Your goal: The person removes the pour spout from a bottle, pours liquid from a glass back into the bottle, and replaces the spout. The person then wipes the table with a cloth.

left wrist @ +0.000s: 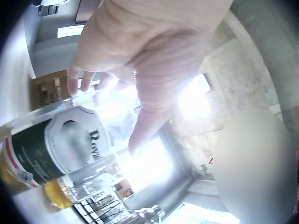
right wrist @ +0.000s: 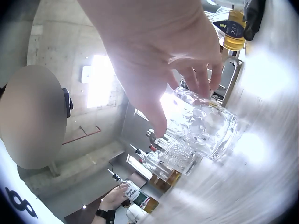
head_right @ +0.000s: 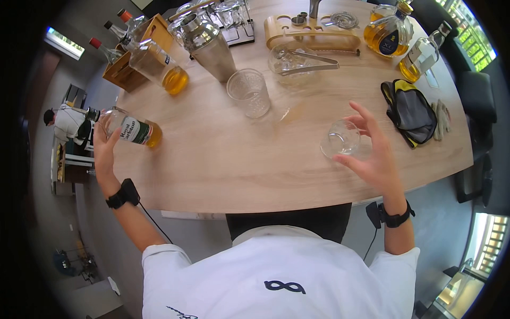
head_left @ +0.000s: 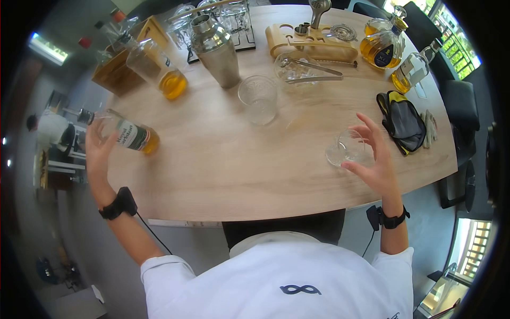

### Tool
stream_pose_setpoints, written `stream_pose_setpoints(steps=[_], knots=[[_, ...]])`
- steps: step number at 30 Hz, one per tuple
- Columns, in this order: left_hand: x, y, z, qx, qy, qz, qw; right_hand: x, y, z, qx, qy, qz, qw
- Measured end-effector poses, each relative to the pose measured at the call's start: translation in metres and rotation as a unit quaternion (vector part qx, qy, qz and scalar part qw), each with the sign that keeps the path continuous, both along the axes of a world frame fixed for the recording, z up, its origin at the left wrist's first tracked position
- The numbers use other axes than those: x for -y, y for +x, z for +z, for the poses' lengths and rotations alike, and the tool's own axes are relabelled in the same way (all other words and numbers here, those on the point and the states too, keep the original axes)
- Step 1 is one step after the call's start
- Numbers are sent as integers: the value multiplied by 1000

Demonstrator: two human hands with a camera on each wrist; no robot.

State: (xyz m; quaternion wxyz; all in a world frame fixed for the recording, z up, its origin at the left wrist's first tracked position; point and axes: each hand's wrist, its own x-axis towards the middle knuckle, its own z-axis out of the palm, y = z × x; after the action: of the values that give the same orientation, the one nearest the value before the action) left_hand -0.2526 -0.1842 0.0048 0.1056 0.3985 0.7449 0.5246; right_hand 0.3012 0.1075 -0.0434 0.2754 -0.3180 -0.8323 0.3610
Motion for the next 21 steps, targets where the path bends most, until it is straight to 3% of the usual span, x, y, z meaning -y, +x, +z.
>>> stream_pose_setpoints(steps=[2,4,5,7,8,9,10,15,17,21], knots=[[3,20,18,-135,89,174,971,-6,-2,-5,-28,-28,-8,999],[3,49,31,-279,138,237,920,-19,-6,-5,-16,-8,-55,998],[-5,70,34,-310,159,190,918,-29,-7,-7,-14,-13,-59,998],[-49,136,31,-269,160,16,950,-57,-7,-11,5,20,-90,996],[-72,171,29,-231,109,-48,966,-70,-8,-11,8,22,-86,996],[-90,187,26,-261,12,-106,959,-84,-9,-13,7,15,-92,996],[-111,199,18,-242,-2,-149,959,-98,-11,-15,3,8,-98,995],[-197,203,-13,-313,-63,-262,911,-158,-21,-19,8,8,-71,997],[-210,196,-17,-274,-96,-281,915,-175,-29,-32,-6,21,-79,997],[-227,196,-21,-235,-126,-295,917,-149,-9,-12,1,78,-100,992]])
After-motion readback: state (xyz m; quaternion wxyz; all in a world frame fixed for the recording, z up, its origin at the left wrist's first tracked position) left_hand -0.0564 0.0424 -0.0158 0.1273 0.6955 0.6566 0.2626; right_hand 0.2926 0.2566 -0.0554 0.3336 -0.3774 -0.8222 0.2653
